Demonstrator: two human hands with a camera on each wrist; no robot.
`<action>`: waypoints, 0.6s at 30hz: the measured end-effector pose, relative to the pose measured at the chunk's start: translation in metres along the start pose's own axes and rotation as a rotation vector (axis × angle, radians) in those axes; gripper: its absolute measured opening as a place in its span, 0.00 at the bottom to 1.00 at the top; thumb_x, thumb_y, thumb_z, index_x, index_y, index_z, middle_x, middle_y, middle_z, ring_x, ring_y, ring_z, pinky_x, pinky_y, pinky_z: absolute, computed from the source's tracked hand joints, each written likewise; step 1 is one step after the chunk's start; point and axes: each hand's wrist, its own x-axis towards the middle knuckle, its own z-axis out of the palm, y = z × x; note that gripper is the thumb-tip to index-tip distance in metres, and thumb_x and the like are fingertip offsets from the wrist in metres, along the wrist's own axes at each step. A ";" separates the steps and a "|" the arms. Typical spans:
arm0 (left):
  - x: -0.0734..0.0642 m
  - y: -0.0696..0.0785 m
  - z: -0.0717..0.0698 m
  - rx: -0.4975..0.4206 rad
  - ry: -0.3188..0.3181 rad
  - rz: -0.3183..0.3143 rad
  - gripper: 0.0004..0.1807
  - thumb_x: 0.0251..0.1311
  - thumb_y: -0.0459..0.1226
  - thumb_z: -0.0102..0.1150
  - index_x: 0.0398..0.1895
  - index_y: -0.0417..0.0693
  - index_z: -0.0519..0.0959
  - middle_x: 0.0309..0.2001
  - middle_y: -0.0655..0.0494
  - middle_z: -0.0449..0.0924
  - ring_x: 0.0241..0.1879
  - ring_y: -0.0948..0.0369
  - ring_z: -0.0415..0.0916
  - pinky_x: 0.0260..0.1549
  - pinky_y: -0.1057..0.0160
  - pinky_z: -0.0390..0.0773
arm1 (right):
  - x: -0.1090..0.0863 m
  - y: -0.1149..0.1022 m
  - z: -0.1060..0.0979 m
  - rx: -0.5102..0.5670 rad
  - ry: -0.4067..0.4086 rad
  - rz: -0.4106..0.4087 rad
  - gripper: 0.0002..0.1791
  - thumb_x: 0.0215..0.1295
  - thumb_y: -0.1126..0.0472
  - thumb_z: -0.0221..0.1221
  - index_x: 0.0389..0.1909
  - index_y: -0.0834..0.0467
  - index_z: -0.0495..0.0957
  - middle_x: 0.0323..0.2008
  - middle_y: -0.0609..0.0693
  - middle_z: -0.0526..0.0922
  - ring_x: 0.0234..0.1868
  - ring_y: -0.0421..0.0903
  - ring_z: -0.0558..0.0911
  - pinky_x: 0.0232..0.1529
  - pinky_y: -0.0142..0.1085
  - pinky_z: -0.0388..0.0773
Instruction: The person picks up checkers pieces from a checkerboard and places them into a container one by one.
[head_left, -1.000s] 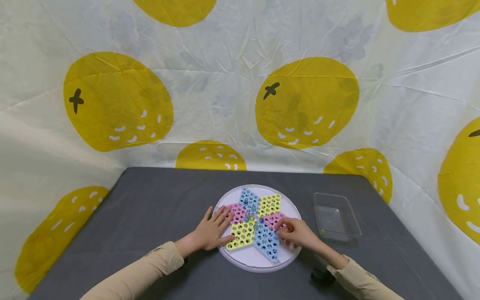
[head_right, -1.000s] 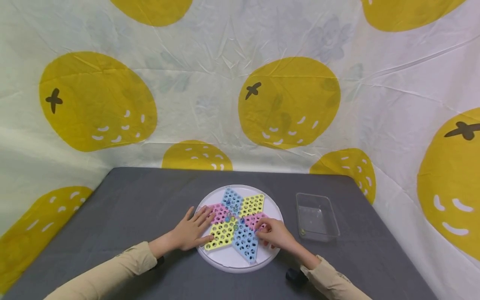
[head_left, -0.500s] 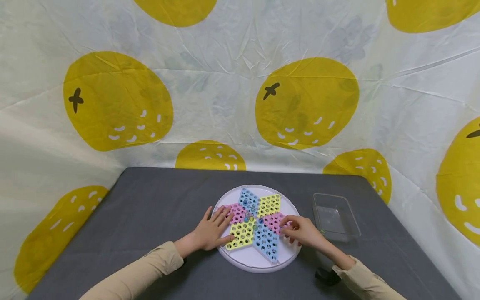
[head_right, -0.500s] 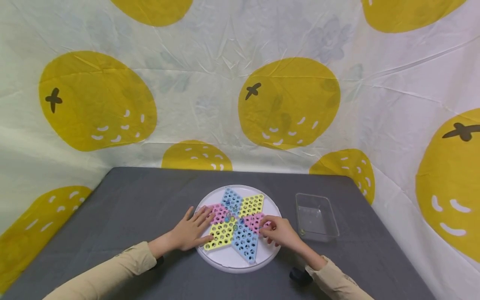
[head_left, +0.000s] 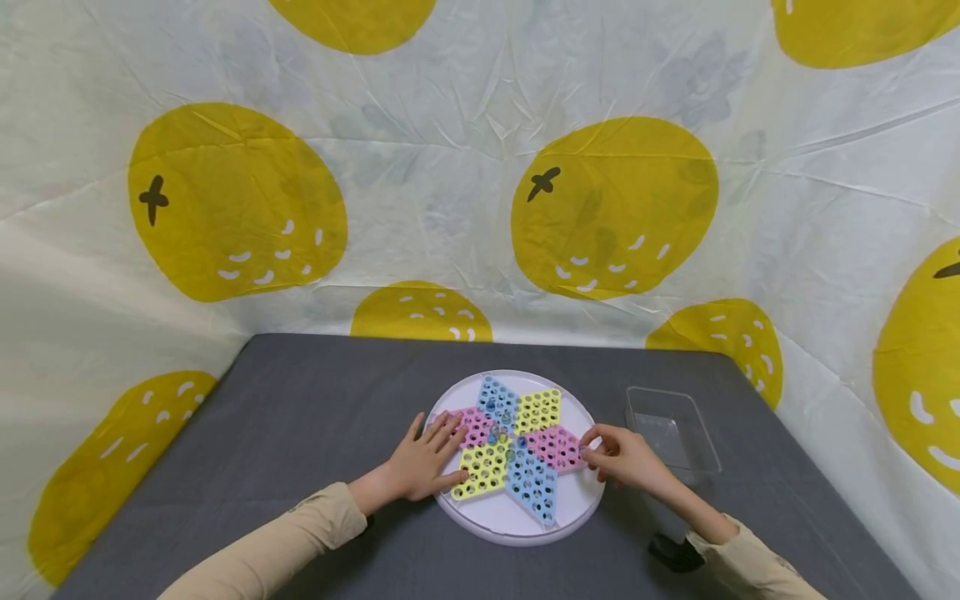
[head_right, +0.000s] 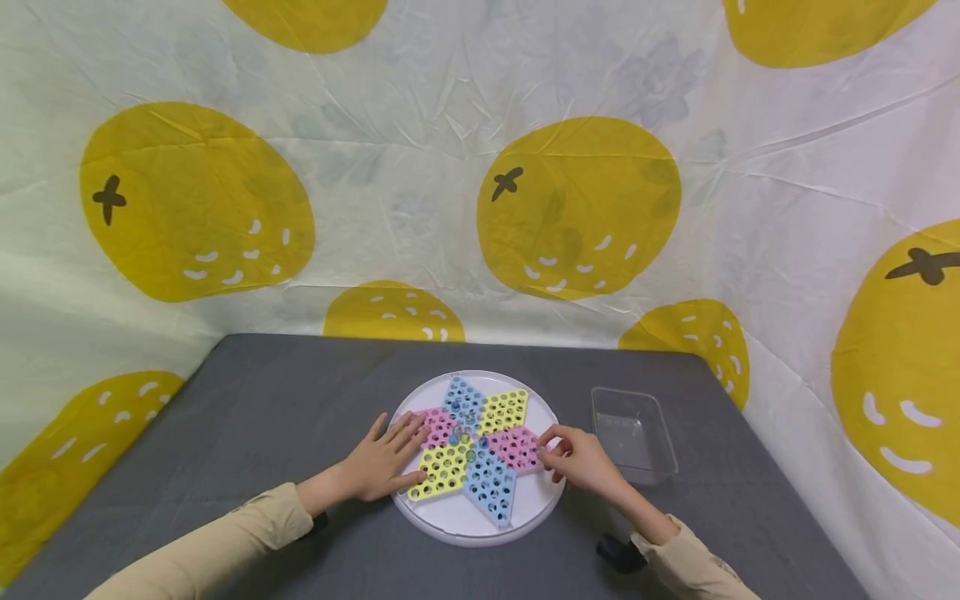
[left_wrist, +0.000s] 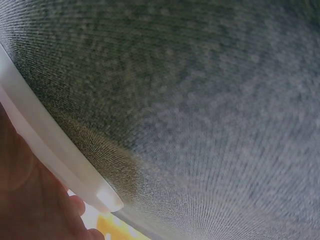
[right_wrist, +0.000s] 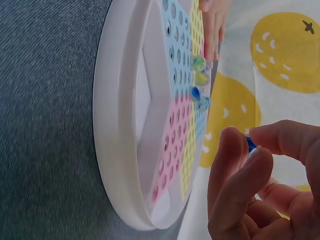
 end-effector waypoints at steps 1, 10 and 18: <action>0.000 0.000 0.000 0.003 0.001 0.001 0.38 0.61 0.60 0.35 0.68 0.47 0.51 0.70 0.49 0.47 0.69 0.50 0.43 0.62 0.41 0.43 | -0.001 0.001 -0.001 -0.002 0.005 0.003 0.12 0.58 0.59 0.57 0.38 0.63 0.74 0.19 0.58 0.79 0.18 0.50 0.77 0.13 0.34 0.70; 0.000 -0.001 0.001 0.012 0.017 0.014 0.38 0.61 0.59 0.35 0.68 0.47 0.51 0.70 0.48 0.47 0.69 0.50 0.44 0.61 0.40 0.45 | -0.010 0.007 -0.015 -0.038 0.050 0.029 0.12 0.59 0.57 0.56 0.38 0.61 0.74 0.17 0.52 0.77 0.16 0.45 0.75 0.13 0.33 0.70; -0.001 0.000 0.001 0.006 0.007 0.005 0.38 0.61 0.60 0.34 0.68 0.47 0.52 0.70 0.49 0.47 0.69 0.50 0.43 0.62 0.40 0.44 | -0.017 0.009 -0.028 -0.022 0.065 0.050 0.15 0.59 0.55 0.56 0.41 0.62 0.73 0.19 0.52 0.78 0.19 0.46 0.77 0.16 0.36 0.72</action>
